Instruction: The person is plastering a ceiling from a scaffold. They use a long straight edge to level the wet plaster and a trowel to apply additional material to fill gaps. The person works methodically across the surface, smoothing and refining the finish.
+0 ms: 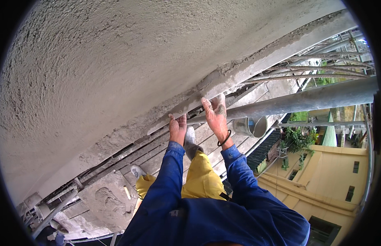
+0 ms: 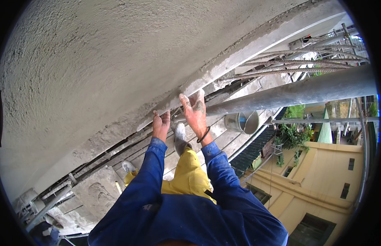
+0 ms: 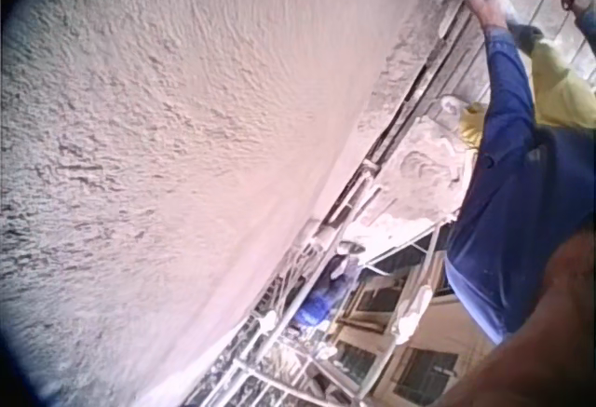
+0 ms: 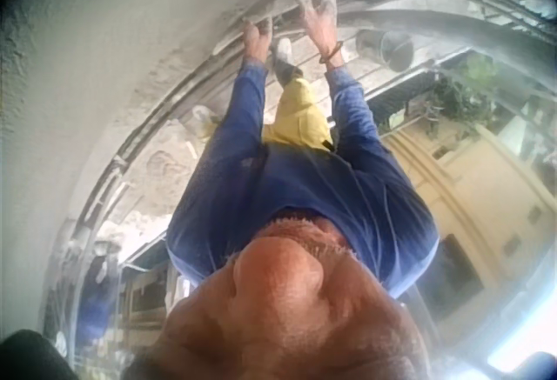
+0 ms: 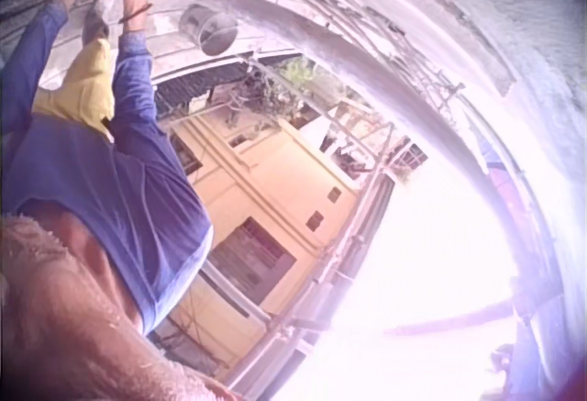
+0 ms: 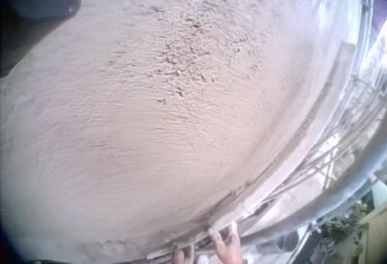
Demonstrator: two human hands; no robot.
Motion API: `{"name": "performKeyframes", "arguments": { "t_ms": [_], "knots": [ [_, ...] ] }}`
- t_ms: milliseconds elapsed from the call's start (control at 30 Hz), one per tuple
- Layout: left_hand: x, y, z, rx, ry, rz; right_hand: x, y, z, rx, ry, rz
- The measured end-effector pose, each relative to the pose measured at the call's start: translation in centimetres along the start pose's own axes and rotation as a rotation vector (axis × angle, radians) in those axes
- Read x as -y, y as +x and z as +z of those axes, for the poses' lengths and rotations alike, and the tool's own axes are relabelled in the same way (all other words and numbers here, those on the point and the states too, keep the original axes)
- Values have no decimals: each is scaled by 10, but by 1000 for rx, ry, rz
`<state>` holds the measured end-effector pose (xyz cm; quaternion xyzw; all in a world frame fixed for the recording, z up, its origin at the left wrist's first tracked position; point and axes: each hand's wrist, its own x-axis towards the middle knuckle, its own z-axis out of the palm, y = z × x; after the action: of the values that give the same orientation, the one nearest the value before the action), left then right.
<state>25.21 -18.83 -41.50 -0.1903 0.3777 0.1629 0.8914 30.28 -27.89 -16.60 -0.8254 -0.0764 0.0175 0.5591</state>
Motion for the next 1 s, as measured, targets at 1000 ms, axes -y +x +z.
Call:
{"name": "performKeyframes", "arguments": {
  "t_ms": [1000],
  "knots": [
    [-379, -378, -312, -916, 660, 342, -128, 257, -37, -553, -455, 181]
  ]
}}
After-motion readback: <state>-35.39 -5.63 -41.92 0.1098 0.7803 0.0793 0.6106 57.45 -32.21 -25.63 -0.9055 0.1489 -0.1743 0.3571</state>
